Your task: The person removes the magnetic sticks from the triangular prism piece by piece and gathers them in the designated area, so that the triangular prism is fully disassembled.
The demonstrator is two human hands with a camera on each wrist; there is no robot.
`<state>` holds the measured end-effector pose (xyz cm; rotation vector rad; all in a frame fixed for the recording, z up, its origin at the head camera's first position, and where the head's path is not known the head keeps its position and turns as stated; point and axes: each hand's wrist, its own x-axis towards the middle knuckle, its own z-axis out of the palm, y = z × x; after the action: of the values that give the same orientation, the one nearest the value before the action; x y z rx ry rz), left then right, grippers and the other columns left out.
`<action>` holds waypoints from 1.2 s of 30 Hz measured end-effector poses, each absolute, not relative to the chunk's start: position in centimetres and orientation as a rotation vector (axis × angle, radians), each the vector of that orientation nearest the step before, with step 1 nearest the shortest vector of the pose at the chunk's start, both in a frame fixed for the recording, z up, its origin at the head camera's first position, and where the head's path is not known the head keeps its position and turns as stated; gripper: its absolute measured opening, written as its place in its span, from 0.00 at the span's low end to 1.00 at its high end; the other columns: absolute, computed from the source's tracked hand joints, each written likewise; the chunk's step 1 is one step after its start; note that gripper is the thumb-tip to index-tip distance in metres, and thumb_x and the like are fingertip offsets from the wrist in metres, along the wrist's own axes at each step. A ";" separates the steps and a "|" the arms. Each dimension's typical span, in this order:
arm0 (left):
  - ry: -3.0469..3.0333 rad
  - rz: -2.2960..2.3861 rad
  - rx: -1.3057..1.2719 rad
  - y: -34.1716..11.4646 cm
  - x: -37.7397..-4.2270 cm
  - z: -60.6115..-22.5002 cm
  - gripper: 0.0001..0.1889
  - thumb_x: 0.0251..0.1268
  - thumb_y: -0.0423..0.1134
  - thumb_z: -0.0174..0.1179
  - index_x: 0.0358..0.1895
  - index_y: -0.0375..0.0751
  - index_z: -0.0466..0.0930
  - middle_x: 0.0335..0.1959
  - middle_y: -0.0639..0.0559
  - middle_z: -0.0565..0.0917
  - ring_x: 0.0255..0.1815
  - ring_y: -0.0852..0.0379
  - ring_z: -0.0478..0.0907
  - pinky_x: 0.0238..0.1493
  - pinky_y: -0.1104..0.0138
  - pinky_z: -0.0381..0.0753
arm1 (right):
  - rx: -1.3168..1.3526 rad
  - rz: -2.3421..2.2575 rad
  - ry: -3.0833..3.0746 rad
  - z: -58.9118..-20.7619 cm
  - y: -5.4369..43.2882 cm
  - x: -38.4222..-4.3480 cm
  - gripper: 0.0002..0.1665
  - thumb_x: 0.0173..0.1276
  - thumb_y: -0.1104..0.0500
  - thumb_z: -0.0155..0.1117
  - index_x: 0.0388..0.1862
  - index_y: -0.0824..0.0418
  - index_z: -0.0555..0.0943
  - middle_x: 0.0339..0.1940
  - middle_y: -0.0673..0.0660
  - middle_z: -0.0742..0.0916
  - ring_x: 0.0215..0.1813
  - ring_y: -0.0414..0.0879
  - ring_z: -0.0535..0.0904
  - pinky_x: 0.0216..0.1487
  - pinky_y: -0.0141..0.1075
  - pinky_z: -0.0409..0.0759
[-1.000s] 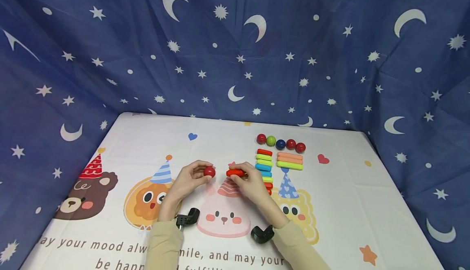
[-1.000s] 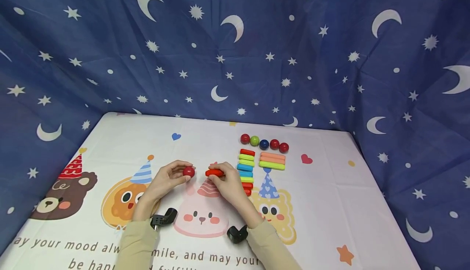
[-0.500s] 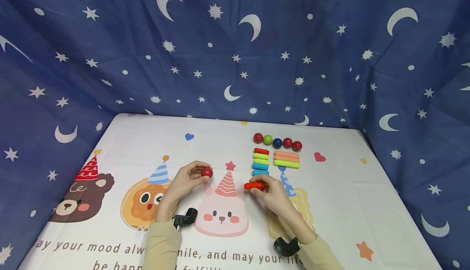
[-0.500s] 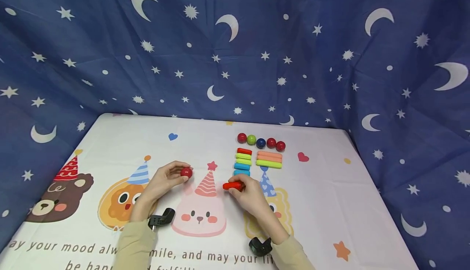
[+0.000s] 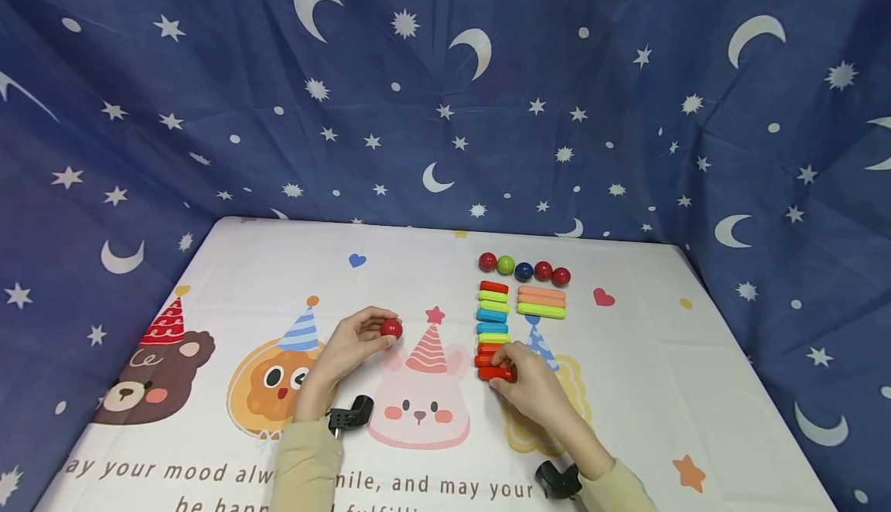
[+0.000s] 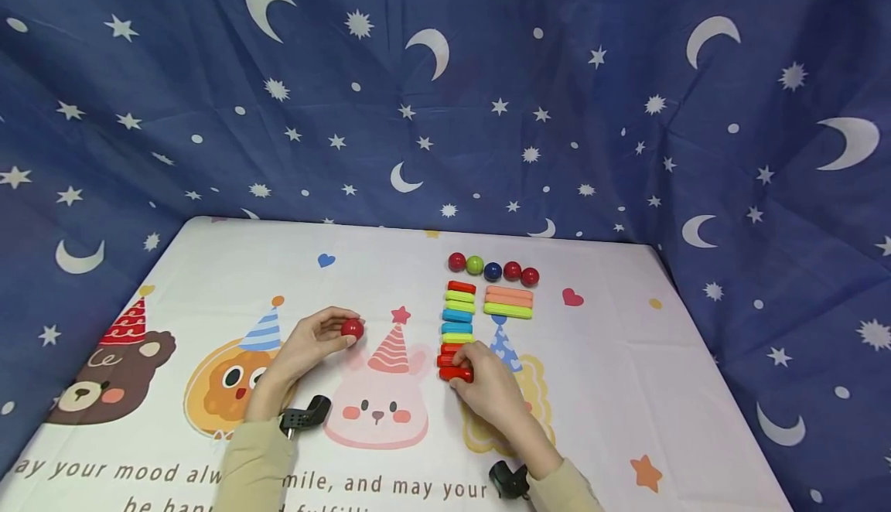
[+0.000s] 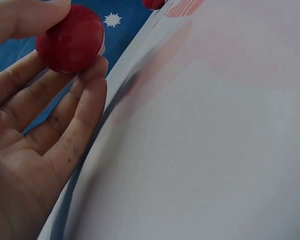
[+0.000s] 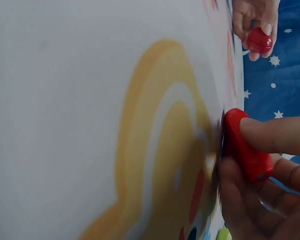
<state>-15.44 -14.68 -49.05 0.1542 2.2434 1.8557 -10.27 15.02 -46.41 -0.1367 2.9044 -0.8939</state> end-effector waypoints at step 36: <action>2.185 2.042 0.374 -11.0 -15.4 -46.8 0.22 0.57 0.31 0.67 0.56 0.33 0.75 0.49 0.34 0.79 0.42 0.62 0.79 0.46 0.77 0.80 | -0.504 -1.415 2.849 -44.5 10.7 -12.4 0.23 0.57 0.66 0.71 0.51 0.55 0.78 0.45 0.54 0.82 0.41 0.44 0.78 0.41 0.39 0.84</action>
<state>-15.44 -11.03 -46.83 0.3741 2.1846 2.0416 -12.37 10.65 -44.52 -0.5042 2.8492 -1.4147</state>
